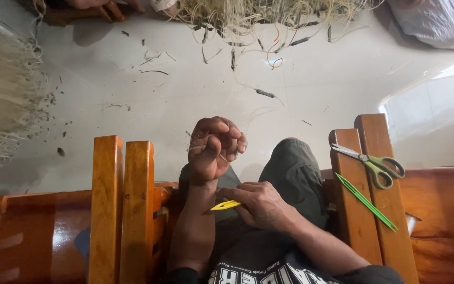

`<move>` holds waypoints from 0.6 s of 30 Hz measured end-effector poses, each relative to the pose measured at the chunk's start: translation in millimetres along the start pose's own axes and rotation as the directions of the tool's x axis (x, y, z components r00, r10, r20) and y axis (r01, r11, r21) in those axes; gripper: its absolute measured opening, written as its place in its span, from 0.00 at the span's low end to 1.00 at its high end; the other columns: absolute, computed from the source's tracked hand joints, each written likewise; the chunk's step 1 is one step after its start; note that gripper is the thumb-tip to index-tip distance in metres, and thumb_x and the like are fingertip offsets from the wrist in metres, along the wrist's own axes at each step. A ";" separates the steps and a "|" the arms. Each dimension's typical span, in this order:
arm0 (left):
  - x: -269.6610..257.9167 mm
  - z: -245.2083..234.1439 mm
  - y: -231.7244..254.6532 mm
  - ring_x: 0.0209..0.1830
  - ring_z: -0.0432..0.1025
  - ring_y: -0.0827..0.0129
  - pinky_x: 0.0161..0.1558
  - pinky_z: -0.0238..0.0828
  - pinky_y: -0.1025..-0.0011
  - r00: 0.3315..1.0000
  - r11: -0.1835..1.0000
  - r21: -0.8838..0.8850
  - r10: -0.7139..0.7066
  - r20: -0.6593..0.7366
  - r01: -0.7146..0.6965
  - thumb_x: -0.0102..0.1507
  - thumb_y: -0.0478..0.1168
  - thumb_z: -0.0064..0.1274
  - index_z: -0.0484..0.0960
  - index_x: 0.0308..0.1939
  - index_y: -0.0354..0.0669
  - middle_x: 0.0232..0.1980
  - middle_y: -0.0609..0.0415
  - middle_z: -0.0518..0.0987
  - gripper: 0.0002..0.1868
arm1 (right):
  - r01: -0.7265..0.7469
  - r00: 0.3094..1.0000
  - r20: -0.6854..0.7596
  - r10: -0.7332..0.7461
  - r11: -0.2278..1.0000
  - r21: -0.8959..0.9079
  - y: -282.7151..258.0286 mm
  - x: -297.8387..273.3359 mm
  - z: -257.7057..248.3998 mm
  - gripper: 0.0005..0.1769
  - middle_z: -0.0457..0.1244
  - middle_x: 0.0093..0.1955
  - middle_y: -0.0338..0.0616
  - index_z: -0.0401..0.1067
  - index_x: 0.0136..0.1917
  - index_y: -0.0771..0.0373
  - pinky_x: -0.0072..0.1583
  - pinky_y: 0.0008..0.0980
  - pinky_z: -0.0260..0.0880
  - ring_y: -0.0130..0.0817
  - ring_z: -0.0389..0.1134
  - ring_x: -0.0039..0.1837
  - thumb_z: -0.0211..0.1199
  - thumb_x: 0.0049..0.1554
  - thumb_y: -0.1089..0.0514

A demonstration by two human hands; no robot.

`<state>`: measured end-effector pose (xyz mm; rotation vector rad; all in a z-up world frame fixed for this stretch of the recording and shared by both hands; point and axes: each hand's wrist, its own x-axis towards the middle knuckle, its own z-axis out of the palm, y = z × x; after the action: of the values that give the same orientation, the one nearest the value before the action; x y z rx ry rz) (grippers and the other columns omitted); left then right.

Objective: Repairing a fishing net using a yellow shuttle and scissors to weave and knot the mesh.

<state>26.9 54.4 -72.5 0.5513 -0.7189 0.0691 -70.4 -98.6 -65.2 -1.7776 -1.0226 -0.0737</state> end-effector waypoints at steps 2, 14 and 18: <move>0.5 4.3 1.4 0.21 0.70 0.69 0.41 0.73 0.60 1.000 0.999 0.050 -0.020 -0.003 0.020 0.69 0.44 0.46 0.72 0.55 0.36 0.49 0.34 0.75 0.16 | 0.010 1.000 -0.004 -0.010 1.000 -0.017 0.2 -0.5 0.6 0.19 0.62 0.33 0.50 0.74 0.59 0.62 0.34 0.42 0.70 0.49 0.69 0.34 0.52 0.57 0.57; -6.0 -5.0 -6.0 0.21 0.70 0.74 0.44 0.72 0.60 0.999 0.991 0.128 -0.041 0.007 0.040 0.68 0.49 0.49 0.72 0.56 0.35 0.54 0.30 0.75 0.22 | -0.077 0.997 0.022 0.077 0.997 -0.002 11.8 -4.5 -3.0 0.20 0.65 0.35 0.51 0.74 0.60 0.62 0.36 0.41 0.72 0.49 0.71 0.35 0.55 0.54 0.63; -0.6 6.9 2.0 0.21 0.70 0.73 0.44 0.72 0.60 0.999 0.988 0.152 -0.039 -0.006 0.040 0.68 0.49 0.49 0.72 0.56 0.34 0.54 0.29 0.75 0.22 | -0.074 0.997 0.013 0.074 0.997 -0.034 15.7 -7.3 -2.7 0.20 0.65 0.35 0.52 0.73 0.60 0.61 0.36 0.45 0.71 0.52 0.70 0.35 0.55 0.55 0.60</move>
<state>21.8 52.7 -67.7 0.7110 -0.7029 0.0885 -63.5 -106.7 -79.2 -1.8471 -0.9697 -0.0319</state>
